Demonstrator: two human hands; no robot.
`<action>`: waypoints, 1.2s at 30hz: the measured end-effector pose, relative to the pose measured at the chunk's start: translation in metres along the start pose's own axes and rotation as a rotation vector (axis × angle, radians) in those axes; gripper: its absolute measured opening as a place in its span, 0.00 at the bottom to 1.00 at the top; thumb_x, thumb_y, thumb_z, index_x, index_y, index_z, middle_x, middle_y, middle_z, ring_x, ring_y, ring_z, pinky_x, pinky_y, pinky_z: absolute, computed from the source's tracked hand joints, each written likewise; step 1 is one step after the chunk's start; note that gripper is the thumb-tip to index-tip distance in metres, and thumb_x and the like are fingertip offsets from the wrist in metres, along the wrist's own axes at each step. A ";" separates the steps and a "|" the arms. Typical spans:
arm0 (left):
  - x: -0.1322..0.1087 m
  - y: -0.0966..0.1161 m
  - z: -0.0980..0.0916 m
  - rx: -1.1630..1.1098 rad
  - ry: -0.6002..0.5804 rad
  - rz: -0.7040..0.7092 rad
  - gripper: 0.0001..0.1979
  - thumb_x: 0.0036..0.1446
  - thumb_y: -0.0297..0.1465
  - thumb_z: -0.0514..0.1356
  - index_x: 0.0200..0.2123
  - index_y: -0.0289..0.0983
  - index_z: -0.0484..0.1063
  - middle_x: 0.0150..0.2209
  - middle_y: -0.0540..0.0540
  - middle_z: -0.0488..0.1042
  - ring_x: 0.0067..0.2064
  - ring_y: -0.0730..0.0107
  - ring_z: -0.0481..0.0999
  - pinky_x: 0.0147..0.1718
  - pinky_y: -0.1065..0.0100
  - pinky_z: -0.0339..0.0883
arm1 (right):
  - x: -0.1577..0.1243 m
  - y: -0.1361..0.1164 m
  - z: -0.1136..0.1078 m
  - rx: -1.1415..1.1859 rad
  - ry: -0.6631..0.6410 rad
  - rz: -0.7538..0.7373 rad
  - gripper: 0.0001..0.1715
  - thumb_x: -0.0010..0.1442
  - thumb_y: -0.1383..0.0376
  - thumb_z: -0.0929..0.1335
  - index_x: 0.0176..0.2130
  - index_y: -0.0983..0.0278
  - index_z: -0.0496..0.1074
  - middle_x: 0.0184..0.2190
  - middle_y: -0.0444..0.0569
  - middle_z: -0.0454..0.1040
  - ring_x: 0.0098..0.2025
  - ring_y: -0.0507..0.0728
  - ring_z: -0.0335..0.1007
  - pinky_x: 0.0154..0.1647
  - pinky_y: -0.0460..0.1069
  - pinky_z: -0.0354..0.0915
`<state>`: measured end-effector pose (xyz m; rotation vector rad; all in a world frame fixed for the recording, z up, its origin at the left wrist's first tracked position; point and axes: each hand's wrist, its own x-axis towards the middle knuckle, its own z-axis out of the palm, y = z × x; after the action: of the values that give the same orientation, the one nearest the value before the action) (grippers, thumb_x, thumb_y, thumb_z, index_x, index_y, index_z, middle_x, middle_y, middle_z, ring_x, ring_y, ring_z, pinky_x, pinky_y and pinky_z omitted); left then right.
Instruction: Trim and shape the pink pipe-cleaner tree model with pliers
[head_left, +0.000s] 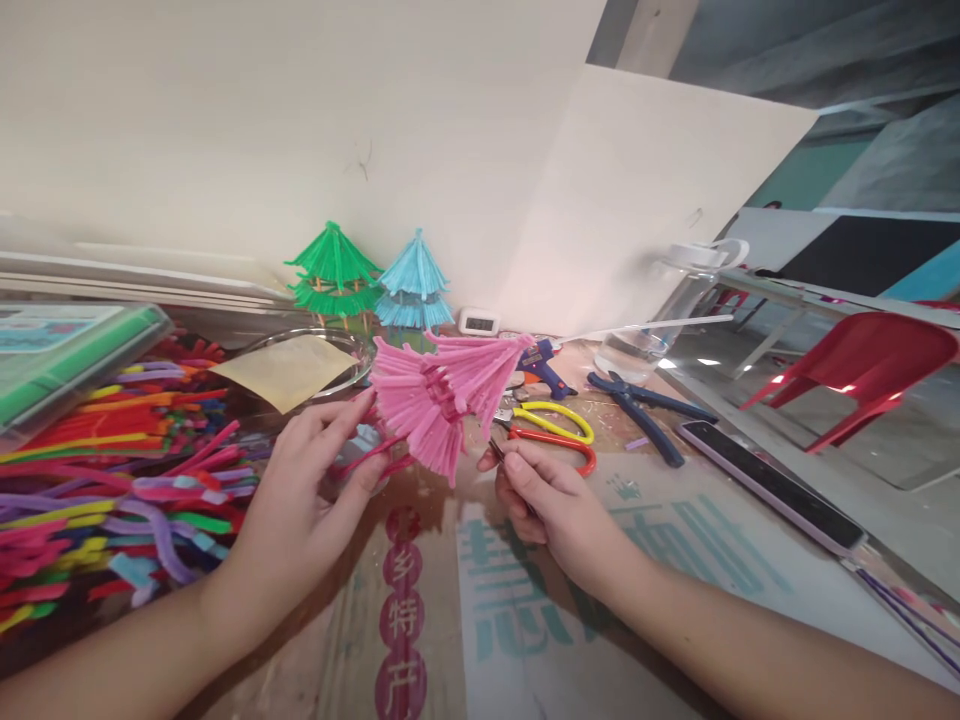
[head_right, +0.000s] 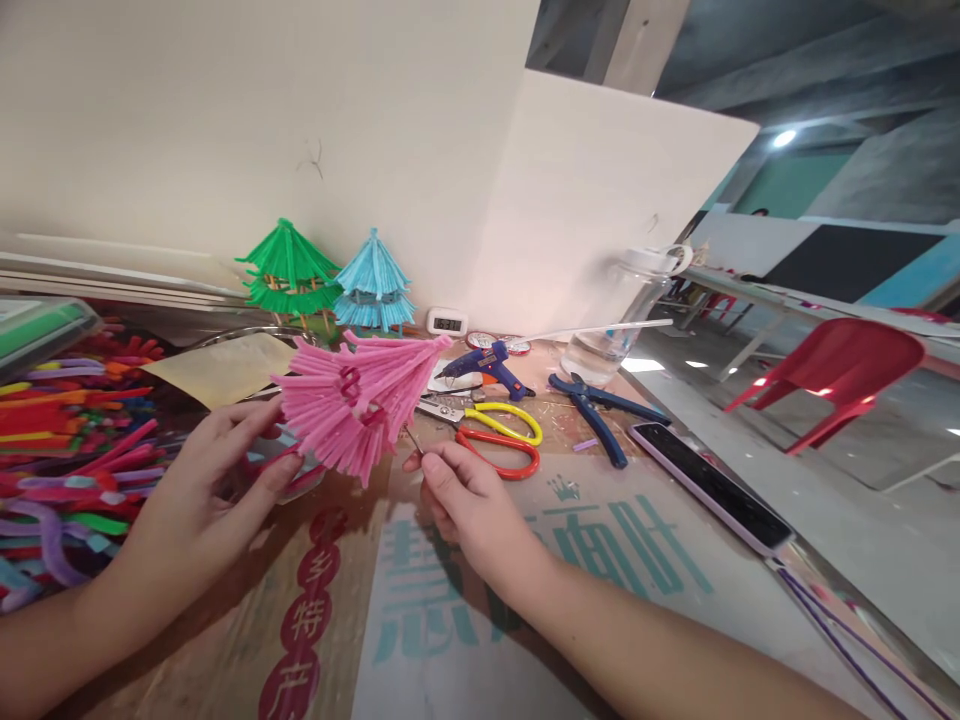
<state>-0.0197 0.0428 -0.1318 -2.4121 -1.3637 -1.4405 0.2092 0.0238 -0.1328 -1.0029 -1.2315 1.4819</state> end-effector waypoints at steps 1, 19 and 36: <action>0.000 0.000 0.000 0.005 0.002 0.006 0.21 0.62 0.36 0.55 0.58 0.47 0.65 0.48 0.46 0.72 0.51 0.58 0.72 0.51 0.58 0.66 | 0.000 0.000 0.000 0.000 0.013 0.000 0.29 0.50 0.42 0.70 0.34 0.63 0.65 0.16 0.34 0.55 0.16 0.45 0.41 0.15 0.43 0.37; -0.005 0.001 0.004 0.104 -0.011 0.085 0.20 0.64 0.35 0.55 0.59 0.45 0.64 0.49 0.45 0.72 0.52 0.57 0.70 0.51 0.56 0.62 | 0.001 0.004 -0.003 0.091 0.069 0.012 0.26 0.49 0.46 0.73 0.32 0.64 0.68 0.16 0.35 0.56 0.16 0.44 0.39 0.15 0.42 0.37; -0.005 0.004 0.004 0.105 -0.012 0.113 0.19 0.64 0.34 0.56 0.58 0.42 0.65 0.50 0.44 0.72 0.52 0.57 0.70 0.51 0.55 0.61 | 0.002 0.003 -0.002 0.095 0.074 -0.008 0.26 0.49 0.48 0.75 0.26 0.63 0.63 0.16 0.35 0.56 0.15 0.43 0.40 0.15 0.42 0.37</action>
<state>-0.0149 0.0383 -0.1365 -2.3931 -1.2495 -1.2974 0.2106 0.0259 -0.1357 -0.9796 -1.1017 1.4695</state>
